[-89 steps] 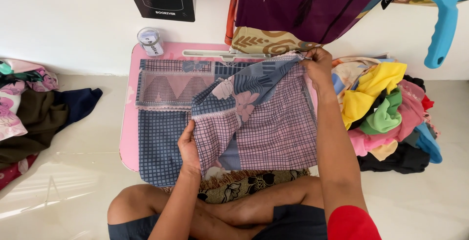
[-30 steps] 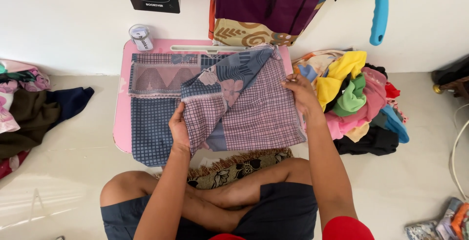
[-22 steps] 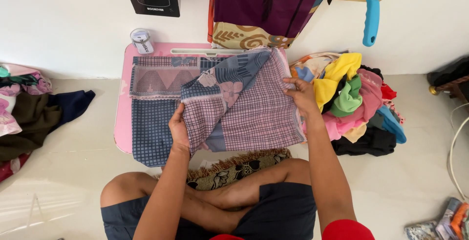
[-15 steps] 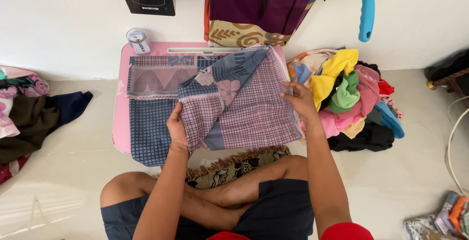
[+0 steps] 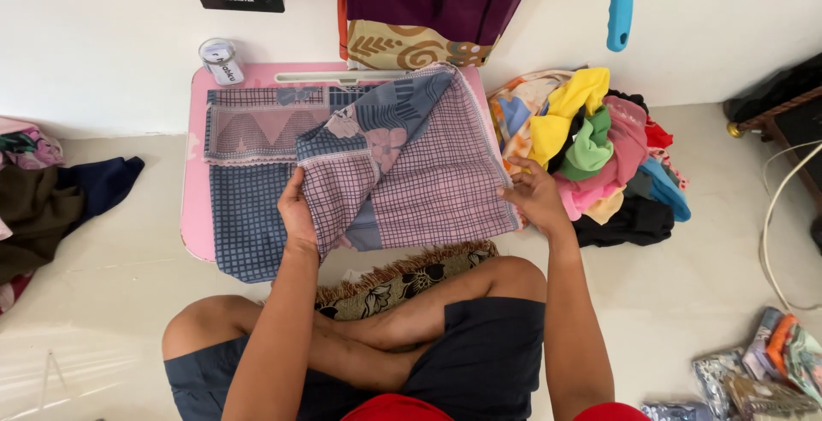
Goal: Folding a patterned cloth and using a lint roller to remove debris from its surface.
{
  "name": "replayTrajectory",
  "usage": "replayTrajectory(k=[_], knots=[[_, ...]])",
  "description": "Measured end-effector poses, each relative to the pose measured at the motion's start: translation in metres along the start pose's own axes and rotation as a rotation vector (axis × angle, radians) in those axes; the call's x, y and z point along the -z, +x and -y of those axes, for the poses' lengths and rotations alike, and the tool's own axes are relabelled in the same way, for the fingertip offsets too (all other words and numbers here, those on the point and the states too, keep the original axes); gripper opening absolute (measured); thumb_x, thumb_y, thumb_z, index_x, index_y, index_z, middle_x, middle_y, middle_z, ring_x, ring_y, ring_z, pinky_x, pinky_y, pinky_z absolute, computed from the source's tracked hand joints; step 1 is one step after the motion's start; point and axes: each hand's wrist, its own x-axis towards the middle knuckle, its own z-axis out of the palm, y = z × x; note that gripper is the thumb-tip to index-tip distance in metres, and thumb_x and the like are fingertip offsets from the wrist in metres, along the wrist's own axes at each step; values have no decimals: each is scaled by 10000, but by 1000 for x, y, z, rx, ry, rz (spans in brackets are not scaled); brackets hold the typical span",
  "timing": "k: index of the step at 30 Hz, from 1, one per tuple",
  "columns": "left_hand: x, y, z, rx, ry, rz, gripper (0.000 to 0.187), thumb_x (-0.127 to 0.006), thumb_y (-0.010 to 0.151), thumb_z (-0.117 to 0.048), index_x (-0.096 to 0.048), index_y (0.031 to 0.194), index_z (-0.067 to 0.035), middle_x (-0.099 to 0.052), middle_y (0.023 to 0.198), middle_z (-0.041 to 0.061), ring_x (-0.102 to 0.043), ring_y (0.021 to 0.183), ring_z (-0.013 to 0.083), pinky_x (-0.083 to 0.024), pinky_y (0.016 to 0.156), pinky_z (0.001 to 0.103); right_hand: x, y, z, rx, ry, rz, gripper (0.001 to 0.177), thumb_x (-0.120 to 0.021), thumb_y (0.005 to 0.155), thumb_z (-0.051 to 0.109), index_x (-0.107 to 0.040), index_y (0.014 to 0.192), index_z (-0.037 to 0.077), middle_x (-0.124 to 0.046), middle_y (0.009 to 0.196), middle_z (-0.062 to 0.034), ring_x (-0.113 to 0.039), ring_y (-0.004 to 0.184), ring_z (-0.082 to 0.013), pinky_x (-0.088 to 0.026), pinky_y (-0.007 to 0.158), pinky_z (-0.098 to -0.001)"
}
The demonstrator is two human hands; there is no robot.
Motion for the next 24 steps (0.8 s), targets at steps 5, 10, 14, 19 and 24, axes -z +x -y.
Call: replayTrajectory(k=[5, 10, 14, 19, 24], knots=[[-7, -7, 2, -4, 11, 1, 339, -661, 886, -336, -775, 1094, -94, -770, 1066, 87, -752, 969, 279, -589, 960, 402, 12, -14, -4, -130, -187, 138, 893, -822, 709, -53, -435, 1502, 82, -589, 803, -117, -612, 608, -194, -550, 547, -295], [-22, -26, 8, -4, 121, 16, 373, -671, 889, -357, -769, 1154, -112, -753, 1162, 79, -722, 1074, 285, -539, 1035, 410, 22, -31, -20, -137, -220, 62, 604, -728, 753, -68, -617, 1337, 43, -617, 727, -118, -599, 517, -191, -521, 475, -290], [-72, -71, 39, -119, 739, 263, 276, -684, 921, -193, -758, 1165, -87, -616, 1394, 167, -518, 1331, 355, -339, 1172, 518, 15, -30, -31, 77, -345, -310, 392, -763, 826, 34, -695, 1210, 60, -725, 908, -134, -702, 777, -238, -583, 718, -328], [-109, -107, 66, -451, 1568, 827, 241, -606, 975, -114, -763, 1153, -78, -486, 1550, 164, -376, 1482, 316, -263, 1238, 527, -53, -40, 11, 130, -80, -286, 272, -709, 953, 57, -707, 1224, 79, -718, 1019, -181, -707, 866, -286, -608, 753, -390], [-78, -102, 92, -750, 2205, 967, 353, -602, 920, -205, -733, 1244, -150, -570, 1492, 90, -429, 1453, 309, -254, 1182, 576, -102, -29, 4, 30, 3, -122, 454, -658, 1034, 240, -544, 1390, -19, -645, 1243, -275, -699, 1063, -395, -625, 769, -465]])
